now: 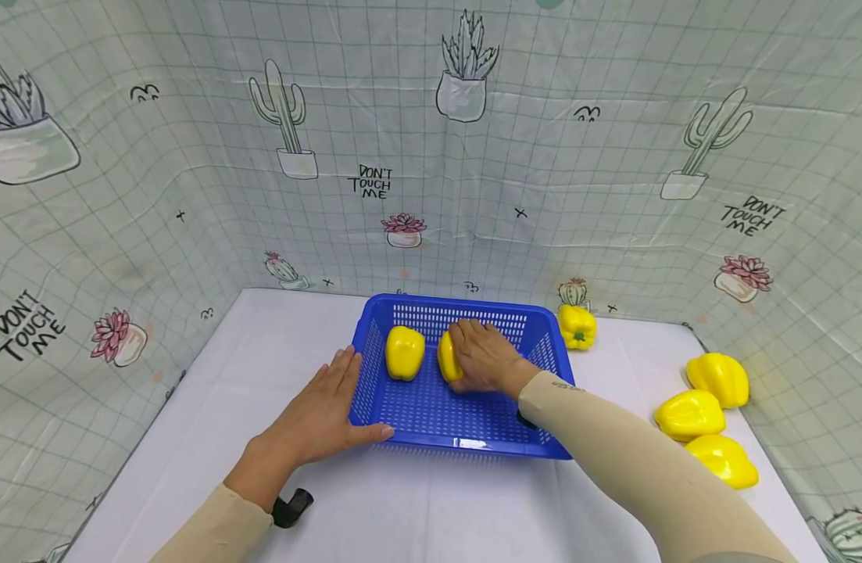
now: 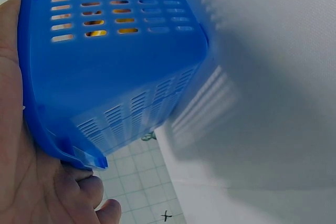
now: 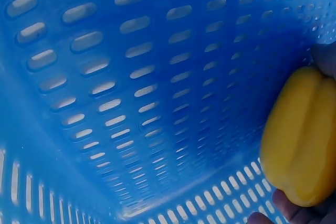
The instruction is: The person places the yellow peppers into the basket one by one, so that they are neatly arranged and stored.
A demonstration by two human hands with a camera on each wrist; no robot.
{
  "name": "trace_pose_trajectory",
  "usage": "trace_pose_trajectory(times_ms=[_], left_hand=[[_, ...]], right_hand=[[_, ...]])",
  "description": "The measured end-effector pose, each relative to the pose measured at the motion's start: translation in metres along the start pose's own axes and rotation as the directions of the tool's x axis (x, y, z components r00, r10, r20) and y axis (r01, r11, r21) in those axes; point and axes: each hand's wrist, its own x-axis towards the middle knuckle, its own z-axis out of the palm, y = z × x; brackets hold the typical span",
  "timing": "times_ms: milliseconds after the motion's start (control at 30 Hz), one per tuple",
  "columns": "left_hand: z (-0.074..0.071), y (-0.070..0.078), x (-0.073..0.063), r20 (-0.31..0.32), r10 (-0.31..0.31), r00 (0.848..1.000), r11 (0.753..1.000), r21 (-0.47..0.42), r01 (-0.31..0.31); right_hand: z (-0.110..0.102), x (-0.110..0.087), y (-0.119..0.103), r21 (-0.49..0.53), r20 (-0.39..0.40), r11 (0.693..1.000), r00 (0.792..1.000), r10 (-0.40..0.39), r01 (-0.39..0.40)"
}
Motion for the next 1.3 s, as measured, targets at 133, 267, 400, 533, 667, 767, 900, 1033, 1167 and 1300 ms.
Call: trace_pose_trajectory(times_ms=[133,267,400,533,667,767,900,1033,1167,1300], left_hand=[[-0.0005,0.0004,0.0003,0.000,-0.007,1.000,1.000,-0.001,0.007],[-0.0006,0.0005,0.0006,0.003,-0.012,1.000,1.000,0.000,0.012],[-0.0006,0.0004,0.0007,0.003,-0.013,1.000,1.000,-0.006,0.013],[-0.0003,-0.0001,0.0007,0.000,-0.007,1.000,1.000,-0.009,0.007],[0.0004,-0.0006,0.0007,-0.008,0.002,1.000,1.000,-0.009,-0.002],[0.0007,-0.0006,0.0006,-0.013,0.006,1.000,1.000,-0.008,-0.006],[0.0007,-0.0005,0.0002,-0.014,0.008,1.000,1.000,-0.010,-0.008],[0.0006,-0.0006,-0.0001,-0.016,0.011,1.000,1.000,-0.011,-0.011],[0.0009,-0.0010,-0.0004,-0.016,0.016,1.000,1.000,-0.004,-0.016],[0.0010,-0.0014,-0.0006,-0.015,0.018,1.000,1.000,0.001,-0.018]], right_hand=[[-0.0005,0.0010,-0.0002,-0.004,0.006,1.000,1.000,0.003,-0.003],[-0.0002,0.0020,0.0002,0.000,0.018,1.000,1.000,0.013,-0.013],[0.0006,0.0028,0.0010,-0.003,0.032,1.000,0.999,0.022,-0.022],[0.0013,0.0036,0.0017,0.000,0.034,1.000,0.999,0.028,-0.028],[0.0015,0.0042,0.0021,-0.001,0.040,0.999,0.999,0.032,-0.032],[0.0015,0.0041,0.0023,0.000,0.038,0.999,0.999,0.032,-0.032],[0.0016,0.0036,0.0026,0.004,0.030,0.999,0.999,0.033,-0.033],[0.0018,0.0031,0.0028,0.005,0.023,0.999,0.999,0.033,-0.033],[0.0024,0.0027,0.0028,0.006,0.018,1.000,0.999,0.031,-0.031],[0.0029,0.0026,0.0029,0.005,0.018,1.000,0.999,0.030,-0.030]])
